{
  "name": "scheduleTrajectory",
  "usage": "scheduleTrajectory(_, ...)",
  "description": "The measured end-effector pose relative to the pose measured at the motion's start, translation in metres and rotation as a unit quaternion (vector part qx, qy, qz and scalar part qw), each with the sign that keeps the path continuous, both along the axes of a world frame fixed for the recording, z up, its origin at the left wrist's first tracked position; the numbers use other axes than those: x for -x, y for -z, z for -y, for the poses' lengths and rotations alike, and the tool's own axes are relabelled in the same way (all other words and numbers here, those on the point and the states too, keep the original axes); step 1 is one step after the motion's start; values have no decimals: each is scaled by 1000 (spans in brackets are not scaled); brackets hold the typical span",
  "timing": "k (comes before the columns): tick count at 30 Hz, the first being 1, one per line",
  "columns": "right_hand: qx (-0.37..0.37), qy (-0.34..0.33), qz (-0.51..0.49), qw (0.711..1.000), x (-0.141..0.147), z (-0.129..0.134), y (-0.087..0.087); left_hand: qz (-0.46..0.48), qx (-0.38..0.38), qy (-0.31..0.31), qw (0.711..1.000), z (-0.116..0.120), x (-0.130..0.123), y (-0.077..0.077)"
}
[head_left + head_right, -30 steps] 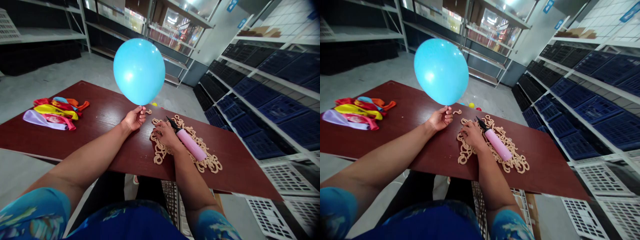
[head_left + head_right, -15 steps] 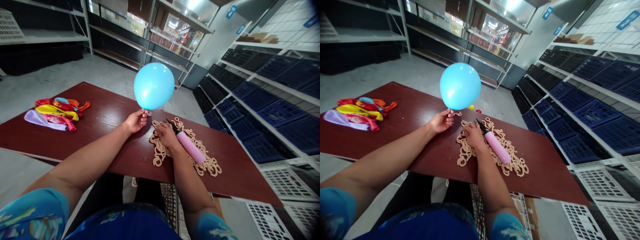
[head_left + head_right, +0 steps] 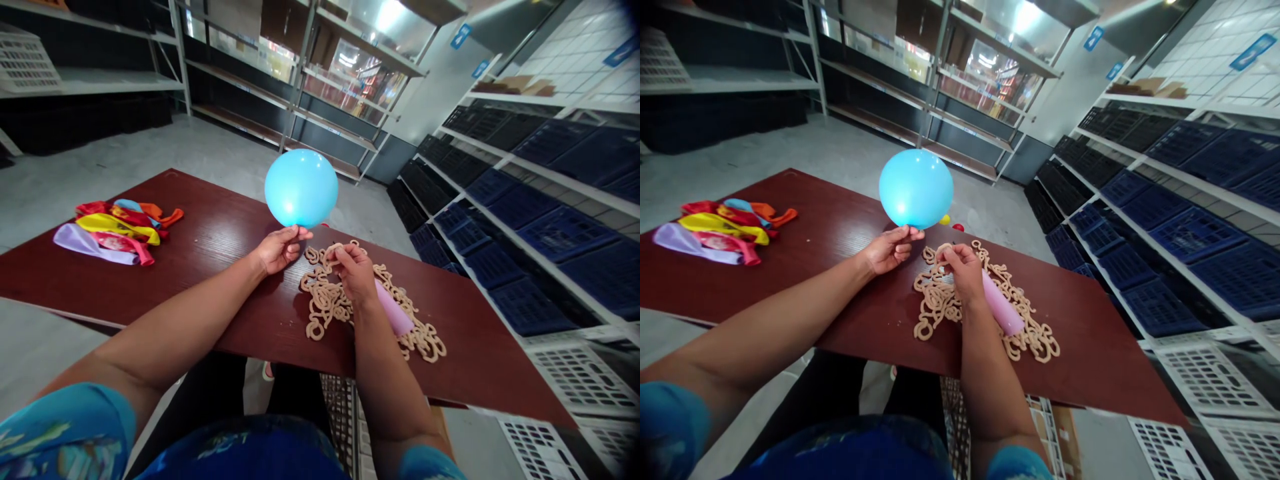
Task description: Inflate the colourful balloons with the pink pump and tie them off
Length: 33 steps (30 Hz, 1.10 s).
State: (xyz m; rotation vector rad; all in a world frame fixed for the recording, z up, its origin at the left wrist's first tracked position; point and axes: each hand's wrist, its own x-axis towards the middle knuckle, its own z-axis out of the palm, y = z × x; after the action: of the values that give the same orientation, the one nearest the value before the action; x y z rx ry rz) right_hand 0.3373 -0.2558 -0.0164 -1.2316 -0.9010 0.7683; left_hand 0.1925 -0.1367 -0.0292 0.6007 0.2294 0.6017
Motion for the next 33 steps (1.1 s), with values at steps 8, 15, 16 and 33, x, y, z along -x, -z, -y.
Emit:
scheduleTrajectory(8,6,-56,-21,998,10,3,-5,-97,-73,59,991,22,-6,-2)
scheduleTrajectory(15,-1,-3,49,999,-6,9,-9,-78,-93,-57,991,11,-7,4)
scheduleTrajectory(16,0,11,75,997,-10,10,-9,-80,-93,-72,990,9,-7,5)
scheduleTrajectory(33,222,48,646,729,-17,2,18,-85,-106,-113,984,3,-8,11)
